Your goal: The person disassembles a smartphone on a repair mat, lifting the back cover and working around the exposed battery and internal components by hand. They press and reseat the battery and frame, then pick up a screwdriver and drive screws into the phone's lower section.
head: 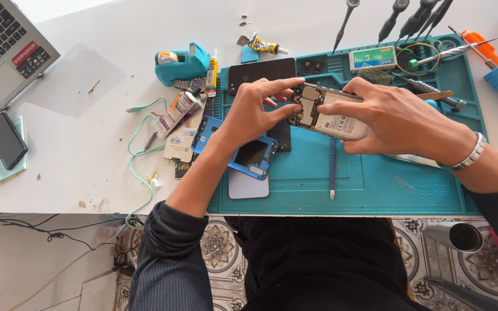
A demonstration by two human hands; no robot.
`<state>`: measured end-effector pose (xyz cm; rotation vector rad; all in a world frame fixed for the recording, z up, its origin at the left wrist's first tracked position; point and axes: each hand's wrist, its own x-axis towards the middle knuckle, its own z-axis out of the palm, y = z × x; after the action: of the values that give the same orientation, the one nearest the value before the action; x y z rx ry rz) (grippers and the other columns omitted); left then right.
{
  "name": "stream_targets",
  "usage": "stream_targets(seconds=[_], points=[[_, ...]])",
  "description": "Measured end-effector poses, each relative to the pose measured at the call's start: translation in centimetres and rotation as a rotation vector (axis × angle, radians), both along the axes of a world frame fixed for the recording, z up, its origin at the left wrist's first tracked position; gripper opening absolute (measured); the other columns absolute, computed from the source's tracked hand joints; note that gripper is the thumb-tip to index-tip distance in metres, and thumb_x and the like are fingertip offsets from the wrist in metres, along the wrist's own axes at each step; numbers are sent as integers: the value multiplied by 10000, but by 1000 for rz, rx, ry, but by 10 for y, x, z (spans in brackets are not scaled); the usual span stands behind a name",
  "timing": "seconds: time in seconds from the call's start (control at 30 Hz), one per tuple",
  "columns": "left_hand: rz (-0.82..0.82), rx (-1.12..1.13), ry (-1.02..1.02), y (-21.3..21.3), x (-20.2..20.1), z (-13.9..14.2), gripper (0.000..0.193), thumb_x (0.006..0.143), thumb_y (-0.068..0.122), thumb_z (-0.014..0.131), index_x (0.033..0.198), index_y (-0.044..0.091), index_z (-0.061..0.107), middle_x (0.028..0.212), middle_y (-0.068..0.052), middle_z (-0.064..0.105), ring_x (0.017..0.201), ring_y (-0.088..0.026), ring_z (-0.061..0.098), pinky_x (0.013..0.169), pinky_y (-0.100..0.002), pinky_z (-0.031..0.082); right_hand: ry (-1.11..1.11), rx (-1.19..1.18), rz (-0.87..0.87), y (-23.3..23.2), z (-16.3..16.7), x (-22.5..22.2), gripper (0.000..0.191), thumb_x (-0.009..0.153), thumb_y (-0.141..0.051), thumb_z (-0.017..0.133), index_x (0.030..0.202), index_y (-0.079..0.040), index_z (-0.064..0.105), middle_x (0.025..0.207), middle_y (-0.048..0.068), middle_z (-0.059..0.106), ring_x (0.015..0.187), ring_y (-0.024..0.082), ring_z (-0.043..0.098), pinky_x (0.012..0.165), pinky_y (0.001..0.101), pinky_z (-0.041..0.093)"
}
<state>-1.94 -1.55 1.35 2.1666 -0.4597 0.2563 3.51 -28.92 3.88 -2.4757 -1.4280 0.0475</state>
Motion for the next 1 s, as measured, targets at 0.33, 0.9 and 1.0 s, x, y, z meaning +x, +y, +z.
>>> stream_targets(seconds=[0.33, 0.9, 1.0], points=[[0, -11, -1, -1, -1, 1, 621, 869, 232, 860, 1437, 228, 608, 1029, -78, 796, 913, -139, 740, 772, -295, 617, 8, 5, -6, 1, 0, -1, 795, 626, -386, 870, 1383, -379, 626, 1207, 141, 615, 811, 309, 723, 653, 394, 612], [-13, -322, 301, -5, 3, -16, 266, 1001, 242, 744, 1116, 2, 749, 874, 3, 698, 723, -22, 519, 614, -181, 439, 0, 55, 18, 1, 1, -2, 817, 644, -355, 846, 1417, -405, 587, 1158, 113, 612, 770, 273, 710, 600, 375, 607], [-80, -401, 284, -7, 2, -17, 261, 1011, 266, 726, 1037, 10, 684, 864, 8, 734, 792, -13, 650, 675, -179, 533, -31, 70, 39, 1, -1, -1, 800, 632, -335, 825, 1395, -390, 589, 1176, 116, 614, 786, 279, 709, 621, 382, 609]])
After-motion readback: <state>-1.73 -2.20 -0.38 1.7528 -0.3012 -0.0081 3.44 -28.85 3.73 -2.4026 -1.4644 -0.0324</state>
